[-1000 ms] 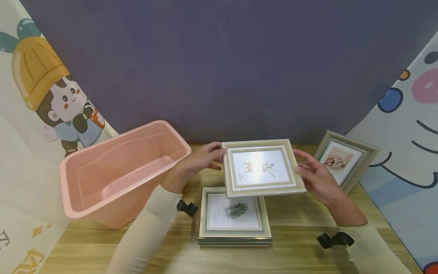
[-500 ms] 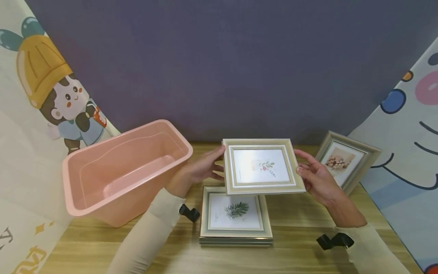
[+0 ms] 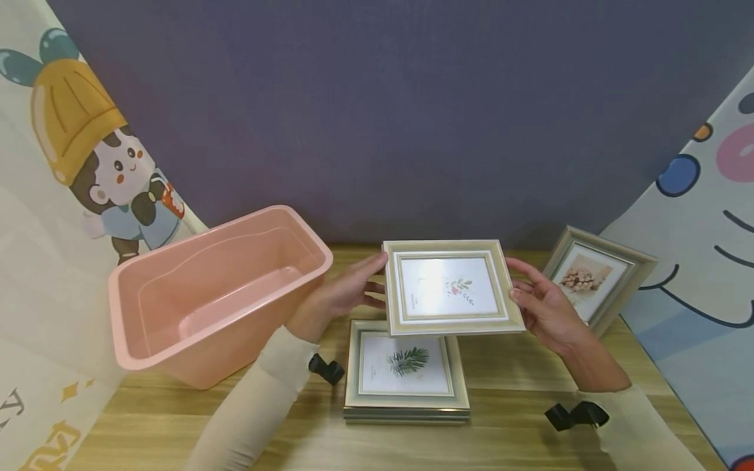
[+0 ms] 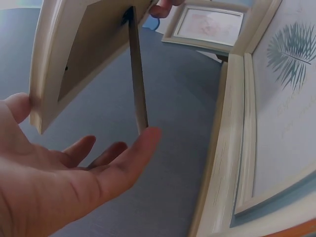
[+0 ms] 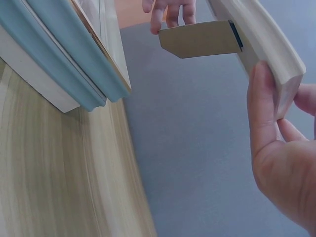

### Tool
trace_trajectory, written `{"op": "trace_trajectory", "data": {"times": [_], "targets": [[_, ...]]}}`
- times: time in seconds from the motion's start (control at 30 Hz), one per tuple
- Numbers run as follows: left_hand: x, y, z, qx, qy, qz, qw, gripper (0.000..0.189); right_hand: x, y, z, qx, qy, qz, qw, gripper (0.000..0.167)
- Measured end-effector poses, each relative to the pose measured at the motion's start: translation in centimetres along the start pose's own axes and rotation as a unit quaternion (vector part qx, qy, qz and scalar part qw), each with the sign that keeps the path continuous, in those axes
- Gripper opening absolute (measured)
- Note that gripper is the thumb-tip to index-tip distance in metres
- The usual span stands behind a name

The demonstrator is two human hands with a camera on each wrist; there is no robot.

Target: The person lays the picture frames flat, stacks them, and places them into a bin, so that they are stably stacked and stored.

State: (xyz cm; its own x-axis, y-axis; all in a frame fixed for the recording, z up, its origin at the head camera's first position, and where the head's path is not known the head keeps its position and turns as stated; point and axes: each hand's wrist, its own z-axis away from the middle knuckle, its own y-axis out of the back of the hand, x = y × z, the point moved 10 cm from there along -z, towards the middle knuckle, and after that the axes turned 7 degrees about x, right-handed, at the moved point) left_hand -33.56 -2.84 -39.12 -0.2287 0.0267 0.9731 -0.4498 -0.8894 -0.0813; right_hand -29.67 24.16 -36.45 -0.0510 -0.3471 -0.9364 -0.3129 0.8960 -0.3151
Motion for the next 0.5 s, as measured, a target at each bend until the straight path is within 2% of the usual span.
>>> {"op": "trace_trajectory", "data": {"times": [0.23,0.5], "targets": [[0.3,0.9,-0.1,0.058,-0.020,-0.016,0.9980,0.052,0.2,0.0,0.1,-0.002,-0.002,-0.001,1.0000,0.054],[1.6,1.6,0.5,0.109,-0.077,-0.042,0.9902,0.047,0.7,-0.1,0.1,-0.006,-0.008,0.000,1.0000,0.054]]}}
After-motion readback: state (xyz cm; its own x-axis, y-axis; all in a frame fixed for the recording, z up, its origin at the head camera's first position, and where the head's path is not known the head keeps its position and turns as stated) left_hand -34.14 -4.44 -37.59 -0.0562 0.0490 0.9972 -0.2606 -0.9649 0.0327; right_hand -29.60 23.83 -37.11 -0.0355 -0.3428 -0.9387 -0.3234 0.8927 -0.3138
